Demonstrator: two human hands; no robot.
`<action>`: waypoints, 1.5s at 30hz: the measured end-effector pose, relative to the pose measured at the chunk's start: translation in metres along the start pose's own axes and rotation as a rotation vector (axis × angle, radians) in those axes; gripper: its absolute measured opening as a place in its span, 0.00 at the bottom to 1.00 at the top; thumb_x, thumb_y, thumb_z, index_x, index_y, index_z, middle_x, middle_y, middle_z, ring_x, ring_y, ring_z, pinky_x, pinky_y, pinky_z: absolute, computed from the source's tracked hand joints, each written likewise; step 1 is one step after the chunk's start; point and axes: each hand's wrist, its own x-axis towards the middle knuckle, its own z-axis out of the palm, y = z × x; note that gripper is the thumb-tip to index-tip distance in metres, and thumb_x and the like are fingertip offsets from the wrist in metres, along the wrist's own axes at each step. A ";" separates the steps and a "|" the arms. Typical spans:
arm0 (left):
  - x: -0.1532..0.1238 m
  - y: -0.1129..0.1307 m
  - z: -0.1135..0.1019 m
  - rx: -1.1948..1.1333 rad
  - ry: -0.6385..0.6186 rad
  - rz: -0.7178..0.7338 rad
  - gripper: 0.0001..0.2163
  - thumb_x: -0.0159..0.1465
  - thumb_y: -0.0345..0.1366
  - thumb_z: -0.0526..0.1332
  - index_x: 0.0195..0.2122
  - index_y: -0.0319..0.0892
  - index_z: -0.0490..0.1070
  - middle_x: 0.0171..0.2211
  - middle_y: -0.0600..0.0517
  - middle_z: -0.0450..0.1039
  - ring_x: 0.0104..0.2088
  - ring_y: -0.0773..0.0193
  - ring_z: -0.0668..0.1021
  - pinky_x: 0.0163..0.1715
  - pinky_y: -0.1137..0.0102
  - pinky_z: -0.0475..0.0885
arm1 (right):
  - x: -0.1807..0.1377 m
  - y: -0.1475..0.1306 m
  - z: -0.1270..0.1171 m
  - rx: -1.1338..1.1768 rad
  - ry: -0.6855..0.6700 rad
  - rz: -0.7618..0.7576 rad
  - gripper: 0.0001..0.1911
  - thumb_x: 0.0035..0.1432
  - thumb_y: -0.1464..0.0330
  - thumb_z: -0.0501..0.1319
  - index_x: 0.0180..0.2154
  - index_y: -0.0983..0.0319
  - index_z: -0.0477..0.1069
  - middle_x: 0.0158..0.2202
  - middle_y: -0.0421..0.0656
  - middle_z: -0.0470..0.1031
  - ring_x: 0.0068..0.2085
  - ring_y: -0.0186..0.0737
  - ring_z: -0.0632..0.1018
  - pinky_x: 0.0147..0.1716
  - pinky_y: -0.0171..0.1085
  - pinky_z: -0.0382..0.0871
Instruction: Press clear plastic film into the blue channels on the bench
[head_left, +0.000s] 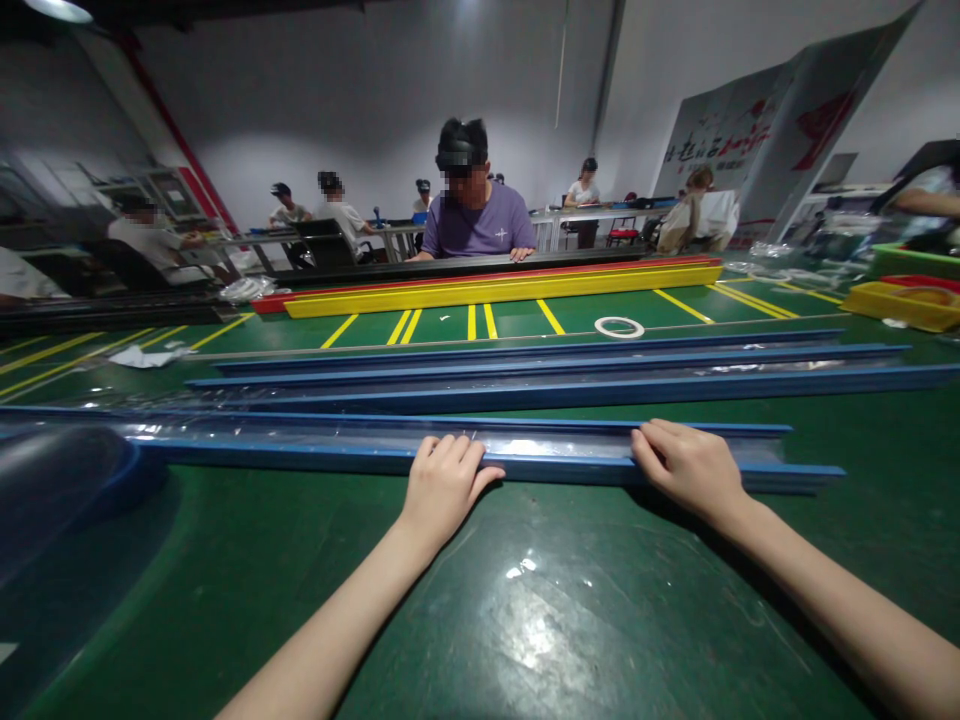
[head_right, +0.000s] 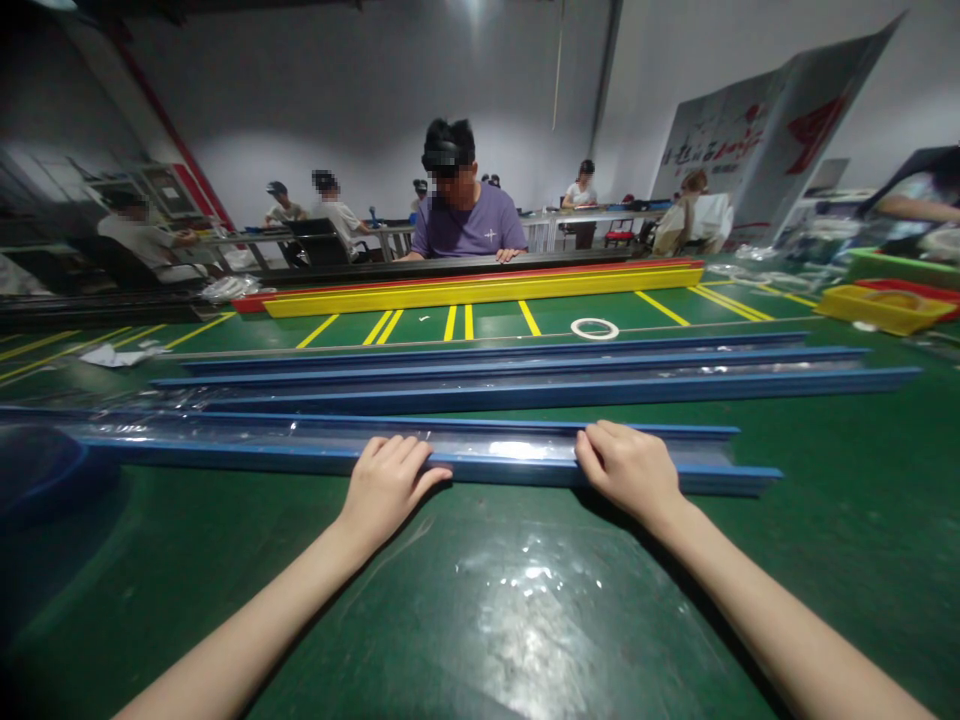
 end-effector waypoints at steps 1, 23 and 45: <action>0.000 0.000 0.000 0.001 0.000 0.000 0.14 0.61 0.46 0.53 0.27 0.41 0.66 0.24 0.52 0.69 0.28 0.63 0.69 0.30 0.68 0.57 | 0.000 0.000 0.000 0.001 0.004 -0.003 0.20 0.58 0.65 0.46 0.17 0.62 0.61 0.17 0.39 0.64 0.20 0.29 0.63 0.22 0.32 0.49; -0.003 -0.001 0.004 -0.081 0.023 -0.049 0.15 0.59 0.46 0.55 0.39 0.39 0.67 0.31 0.49 0.69 0.34 0.60 0.69 0.37 0.66 0.59 | -0.001 0.001 0.001 -0.014 0.014 -0.002 0.20 0.58 0.65 0.46 0.17 0.62 0.61 0.17 0.39 0.64 0.20 0.29 0.64 0.21 0.32 0.49; 0.002 -0.002 0.000 -0.110 0.036 -0.119 0.17 0.57 0.51 0.55 0.27 0.40 0.64 0.24 0.53 0.69 0.28 0.64 0.70 0.30 0.69 0.57 | 0.005 0.000 -0.001 -0.014 -0.174 0.104 0.21 0.57 0.62 0.45 0.17 0.61 0.64 0.19 0.41 0.70 0.21 0.32 0.68 0.22 0.33 0.50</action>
